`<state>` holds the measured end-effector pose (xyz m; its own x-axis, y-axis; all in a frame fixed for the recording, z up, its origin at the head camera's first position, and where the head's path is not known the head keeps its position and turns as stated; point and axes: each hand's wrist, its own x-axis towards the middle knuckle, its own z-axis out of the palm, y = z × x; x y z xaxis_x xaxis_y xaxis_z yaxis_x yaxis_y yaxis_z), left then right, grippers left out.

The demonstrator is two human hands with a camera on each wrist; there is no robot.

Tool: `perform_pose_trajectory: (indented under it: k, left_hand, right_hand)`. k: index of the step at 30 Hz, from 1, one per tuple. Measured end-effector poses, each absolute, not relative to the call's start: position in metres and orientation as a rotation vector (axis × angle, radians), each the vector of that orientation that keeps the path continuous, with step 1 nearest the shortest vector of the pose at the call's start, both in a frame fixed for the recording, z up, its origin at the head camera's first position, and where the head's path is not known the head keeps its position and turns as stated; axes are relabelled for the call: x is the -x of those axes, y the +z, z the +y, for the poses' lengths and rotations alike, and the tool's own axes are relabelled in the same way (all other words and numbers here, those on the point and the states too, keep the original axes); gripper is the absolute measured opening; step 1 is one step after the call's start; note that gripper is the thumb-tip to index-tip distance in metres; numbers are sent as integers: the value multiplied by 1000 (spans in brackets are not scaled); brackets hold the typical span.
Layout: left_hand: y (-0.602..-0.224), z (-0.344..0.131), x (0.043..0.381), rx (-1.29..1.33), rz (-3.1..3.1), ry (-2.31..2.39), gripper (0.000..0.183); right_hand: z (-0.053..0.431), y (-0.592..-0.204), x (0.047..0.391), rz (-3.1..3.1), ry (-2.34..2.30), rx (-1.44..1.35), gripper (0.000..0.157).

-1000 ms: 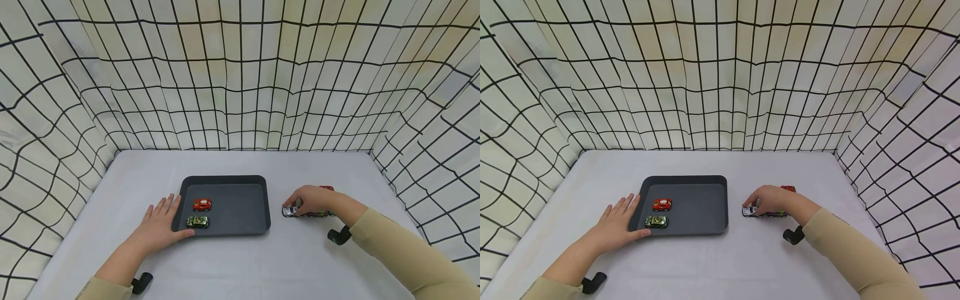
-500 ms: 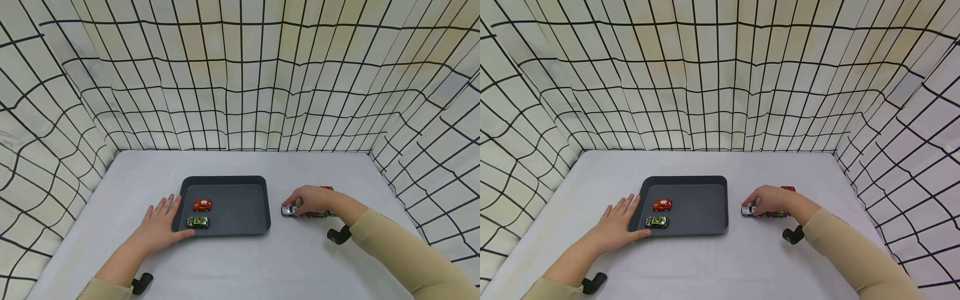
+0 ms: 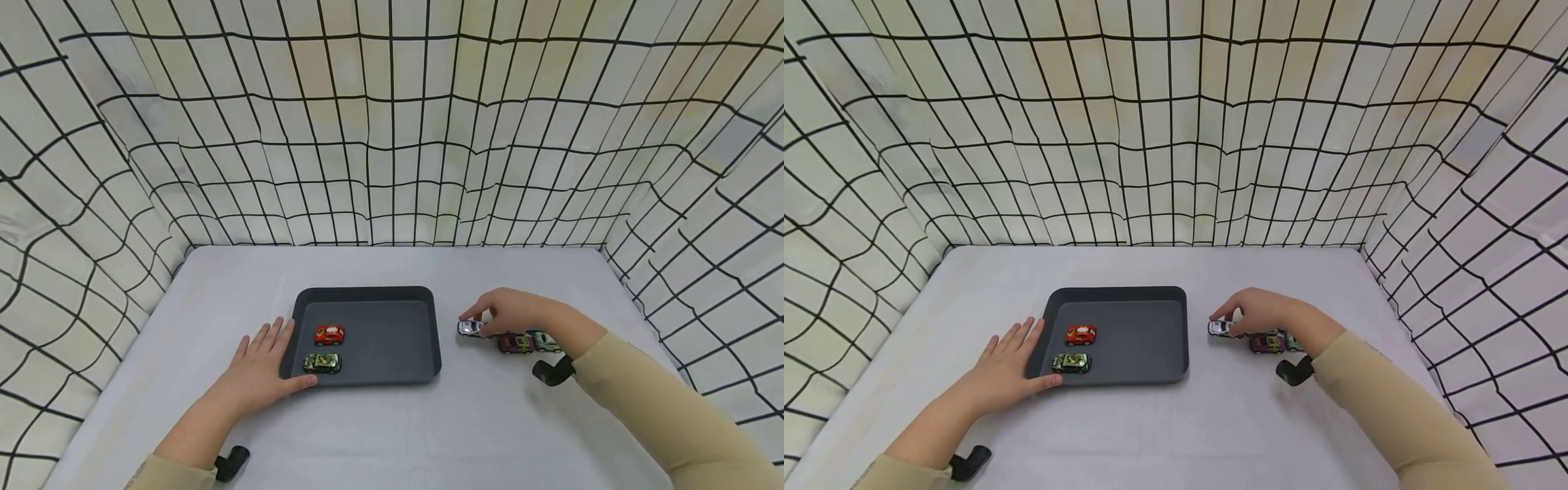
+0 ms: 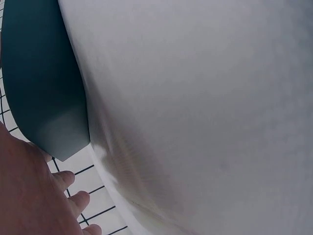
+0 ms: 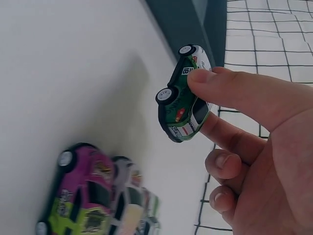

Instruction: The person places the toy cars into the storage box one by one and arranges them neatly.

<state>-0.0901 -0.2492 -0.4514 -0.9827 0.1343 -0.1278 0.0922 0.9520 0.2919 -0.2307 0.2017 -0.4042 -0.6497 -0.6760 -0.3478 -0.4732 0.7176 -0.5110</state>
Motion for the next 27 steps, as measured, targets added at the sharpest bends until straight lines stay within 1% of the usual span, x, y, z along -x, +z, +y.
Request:
perform_pose_trajectory:
  k: [15, 27]
  left_hand:
    - [-452, -252, 90, -178, 2960, 442, 122]
    - [-452, -251, 90, -180, 2948, 417, 126]
  right_hand:
    - [180, -388, 243, 2416, -519, 902, 40]
    - [140, -388, 251, 2404, -530, 922, 40]
